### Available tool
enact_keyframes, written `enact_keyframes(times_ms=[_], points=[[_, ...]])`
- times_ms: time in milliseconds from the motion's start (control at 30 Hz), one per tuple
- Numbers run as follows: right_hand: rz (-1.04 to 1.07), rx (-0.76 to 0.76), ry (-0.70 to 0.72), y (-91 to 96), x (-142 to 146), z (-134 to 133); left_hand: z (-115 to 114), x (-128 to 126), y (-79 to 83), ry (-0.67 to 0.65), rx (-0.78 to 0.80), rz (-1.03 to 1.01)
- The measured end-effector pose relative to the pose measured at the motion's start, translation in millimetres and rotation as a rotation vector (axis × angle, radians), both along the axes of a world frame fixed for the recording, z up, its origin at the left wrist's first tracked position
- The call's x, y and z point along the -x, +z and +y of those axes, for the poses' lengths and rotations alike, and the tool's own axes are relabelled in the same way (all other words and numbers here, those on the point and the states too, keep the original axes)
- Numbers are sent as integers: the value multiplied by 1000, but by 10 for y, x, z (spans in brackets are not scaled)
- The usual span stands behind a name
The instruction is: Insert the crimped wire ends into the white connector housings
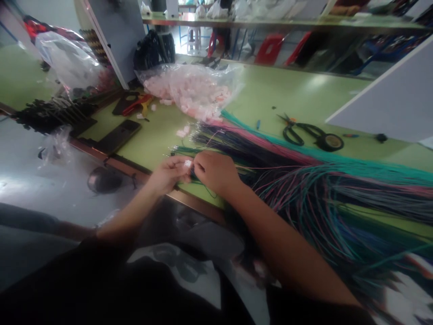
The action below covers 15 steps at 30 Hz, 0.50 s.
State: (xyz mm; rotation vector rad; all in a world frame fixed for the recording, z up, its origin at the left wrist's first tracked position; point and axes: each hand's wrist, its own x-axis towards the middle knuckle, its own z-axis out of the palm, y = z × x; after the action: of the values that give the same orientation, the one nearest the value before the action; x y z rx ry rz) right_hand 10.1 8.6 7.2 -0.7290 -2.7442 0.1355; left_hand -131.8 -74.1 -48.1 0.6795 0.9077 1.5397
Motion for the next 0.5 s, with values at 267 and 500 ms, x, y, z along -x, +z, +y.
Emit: enact_keyframes(times_ms=[267, 500], points=[[-1, 34, 8, -36, 42, -26, 5, -2, -27, 4, 5, 71], [168, 233, -139, 394, -298, 511, -1, 21, -18, 5, -20, 13]])
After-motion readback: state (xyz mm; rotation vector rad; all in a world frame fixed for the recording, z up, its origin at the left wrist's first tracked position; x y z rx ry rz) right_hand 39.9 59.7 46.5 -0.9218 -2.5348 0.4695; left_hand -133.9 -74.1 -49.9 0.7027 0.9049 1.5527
